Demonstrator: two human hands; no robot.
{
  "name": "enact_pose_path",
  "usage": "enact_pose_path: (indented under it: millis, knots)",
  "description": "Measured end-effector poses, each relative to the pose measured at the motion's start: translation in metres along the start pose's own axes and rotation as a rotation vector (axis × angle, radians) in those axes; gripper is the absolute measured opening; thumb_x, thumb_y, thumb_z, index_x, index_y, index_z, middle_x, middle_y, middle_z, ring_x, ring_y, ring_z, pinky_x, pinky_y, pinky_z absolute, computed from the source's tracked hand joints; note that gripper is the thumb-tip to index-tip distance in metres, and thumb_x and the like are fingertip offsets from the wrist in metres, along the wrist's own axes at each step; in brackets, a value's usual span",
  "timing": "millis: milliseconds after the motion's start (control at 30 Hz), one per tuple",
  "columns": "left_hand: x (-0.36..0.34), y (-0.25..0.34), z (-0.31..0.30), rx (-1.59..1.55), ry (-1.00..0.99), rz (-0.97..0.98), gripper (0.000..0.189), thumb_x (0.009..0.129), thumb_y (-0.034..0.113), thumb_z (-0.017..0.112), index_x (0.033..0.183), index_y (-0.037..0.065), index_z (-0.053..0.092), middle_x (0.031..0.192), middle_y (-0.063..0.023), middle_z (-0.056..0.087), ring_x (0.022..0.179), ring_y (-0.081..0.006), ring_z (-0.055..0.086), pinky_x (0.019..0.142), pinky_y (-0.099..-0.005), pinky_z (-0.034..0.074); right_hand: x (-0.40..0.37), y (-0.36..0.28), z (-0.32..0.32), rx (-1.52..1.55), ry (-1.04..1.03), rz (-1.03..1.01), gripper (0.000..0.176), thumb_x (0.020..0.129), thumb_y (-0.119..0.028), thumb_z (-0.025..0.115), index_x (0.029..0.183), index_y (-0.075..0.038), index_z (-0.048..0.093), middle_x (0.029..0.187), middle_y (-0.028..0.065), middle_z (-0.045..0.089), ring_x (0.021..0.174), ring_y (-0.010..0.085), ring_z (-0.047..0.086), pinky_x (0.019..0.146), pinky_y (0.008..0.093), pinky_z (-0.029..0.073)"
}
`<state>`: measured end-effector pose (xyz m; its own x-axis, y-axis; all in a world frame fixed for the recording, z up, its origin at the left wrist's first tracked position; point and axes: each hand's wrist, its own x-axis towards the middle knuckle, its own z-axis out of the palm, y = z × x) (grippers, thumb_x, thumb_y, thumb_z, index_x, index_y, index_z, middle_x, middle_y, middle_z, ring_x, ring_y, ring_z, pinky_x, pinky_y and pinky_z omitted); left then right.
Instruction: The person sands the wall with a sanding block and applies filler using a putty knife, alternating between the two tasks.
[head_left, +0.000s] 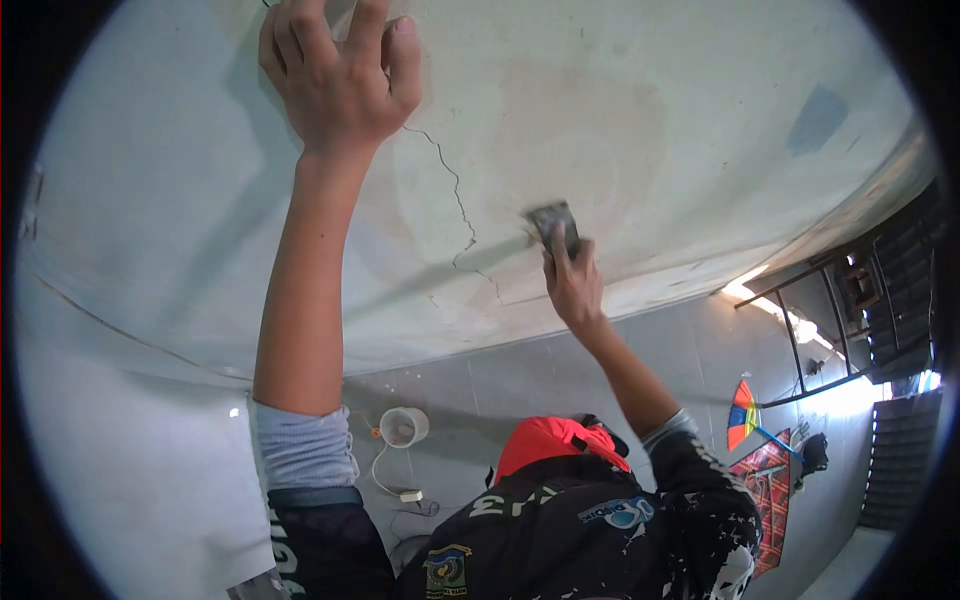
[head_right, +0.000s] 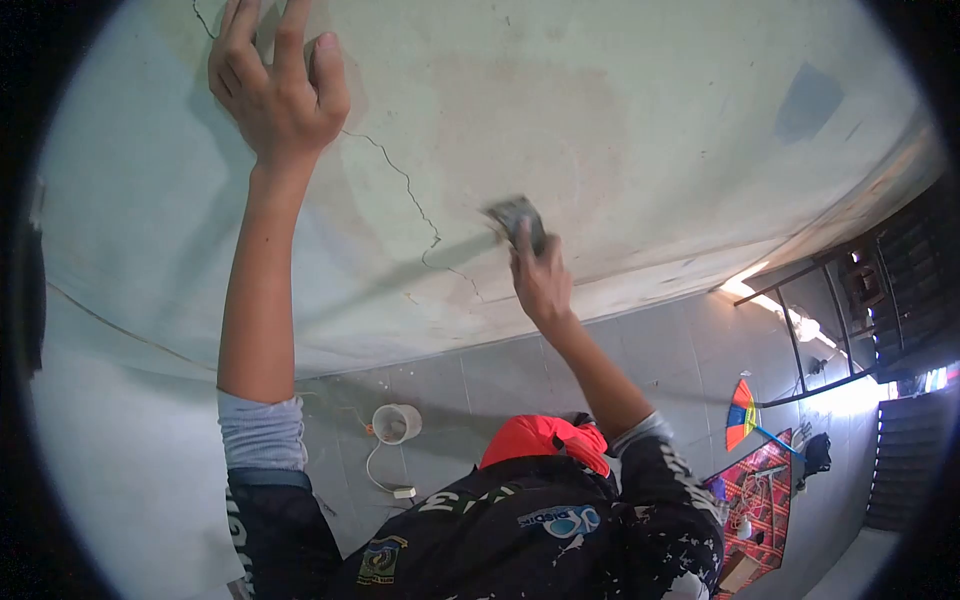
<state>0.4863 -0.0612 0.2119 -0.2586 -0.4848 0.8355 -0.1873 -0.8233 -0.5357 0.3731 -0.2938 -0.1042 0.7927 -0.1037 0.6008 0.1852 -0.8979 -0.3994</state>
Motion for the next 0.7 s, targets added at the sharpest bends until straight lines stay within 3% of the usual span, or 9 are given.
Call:
enact_pose_path:
  millis: [33,100,167,233,333,467,533,633,700]
  knots:
    - [0.001,0.003,-0.006,-0.015,-0.069,-0.046,0.053,0.096,0.019,0.049,0.147,0.008,0.056,0.15,-0.0243,0.045,0.142,-0.0405,0.04,0.118,-0.0579,0.027,-0.027,0.012,0.003,-0.002,-0.099,0.161,0.049,0.094,-0.024,0.07,0.141,-0.01,0.062,0.097,0.0241,0.057,0.077,0.041,0.064,0.062,0.0469,0.057]
    - [0.007,0.009,-0.009,-0.028,-0.115,-0.094,0.053,0.097,0.021,0.049,0.148,0.008,0.055,0.151,-0.0241,0.045,0.143,-0.0404,0.039,0.118,-0.058,0.027,-0.099,0.069,0.031,0.342,-0.386,0.502,0.041,0.097,-0.026,0.066,0.13,-0.002,0.066,0.084,0.019,0.06,0.078,0.0393,0.065,0.066,0.0499,0.055]
    - [0.009,0.011,-0.006,-0.058,-0.062,-0.143,0.045,0.099,0.03,0.053,0.142,0.022,0.064,0.147,-0.0116,0.048,0.136,-0.0329,0.046,0.114,-0.0463,0.034,-0.144,0.073,-0.006,1.007,-0.548,1.333,0.033,0.1,-0.04,0.066,0.093,-0.008,0.064,0.065,-0.0007,0.049,0.057,0.0117,0.05,0.044,0.0277,0.037]
    - [0.009,0.012,-0.008,-0.053,-0.048,-0.148,0.045,0.099,0.03,0.052,0.143,0.022,0.063,0.148,-0.011,0.048,0.137,-0.032,0.046,0.114,-0.0471,0.033,-0.205,0.105,-0.019,1.677,-0.627,1.573,0.031,0.101,-0.04,0.065,0.099,-0.01,0.059,0.075,0.0012,0.052,0.058,0.0101,0.044,0.044,0.0236,0.032]
    - [-0.001,0.011,-0.01,-0.043,-0.079,-0.164,0.047,0.101,0.031,0.051,0.147,0.023,0.059,0.152,-0.0112,0.046,0.14,-0.0319,0.044,0.115,-0.0501,0.031,-0.234,0.098,-0.081,2.02,-0.63,1.65,0.031,0.102,-0.041,0.064,0.106,-0.011,0.053,0.082,0.0028,0.048,0.065,0.0102,0.046,0.045,0.0244,0.031]
    - [-0.029,0.017,-0.022,-0.028,-0.215,-0.241,0.055,0.103,0.035,0.05,0.156,0.022,0.046,0.163,-0.015,0.035,0.15,-0.0376,0.033,0.118,-0.0609,0.023,-0.255,0.096,-0.117,2.073,-0.566,1.514,0.026,0.102,-0.036,0.063,0.112,-0.014,0.051,0.089,0.0035,0.052,0.067,0.0112,0.047,0.048,0.0241,0.035]
    - [-0.058,0.036,-0.04,-0.09,-0.383,-0.365,0.064,0.103,0.038,0.05,0.163,0.021,0.033,0.169,-0.0206,0.021,0.155,-0.0456,0.02,0.118,-0.0689,0.016,-0.255,0.103,-0.118,2.058,-0.461,1.452,0.023,0.101,-0.03,0.063,0.112,-0.014,0.051,0.093,0.0054,0.056,0.071,0.013,0.051,0.052,0.0255,0.04]
    - [-0.128,0.099,-0.099,-0.247,-0.691,-0.501,0.078,0.097,0.033,0.058,0.165,0.016,0.025,0.17,-0.0265,0.01,0.154,-0.0546,0.01,0.116,-0.0723,0.018,-0.243,0.106,-0.118,2.038,-0.342,1.409,0.022,0.1,-0.027,0.064,0.112,-0.015,0.05,0.097,0.0071,0.059,0.073,0.0155,0.055,0.055,0.0277,0.044]
    - [-0.212,0.157,-0.169,-0.453,-1.005,-0.505,0.077,0.096,0.031,0.059,0.164,0.014,0.027,0.168,-0.027,0.017,0.153,-0.0486,0.023,0.119,-0.0598,0.029,-0.236,0.113,-0.114,2.05,-0.334,1.377,0.022,0.1,-0.027,0.063,0.114,-0.016,0.05,0.097,0.0077,0.061,0.076,0.0177,0.058,0.057,0.0306,0.047]
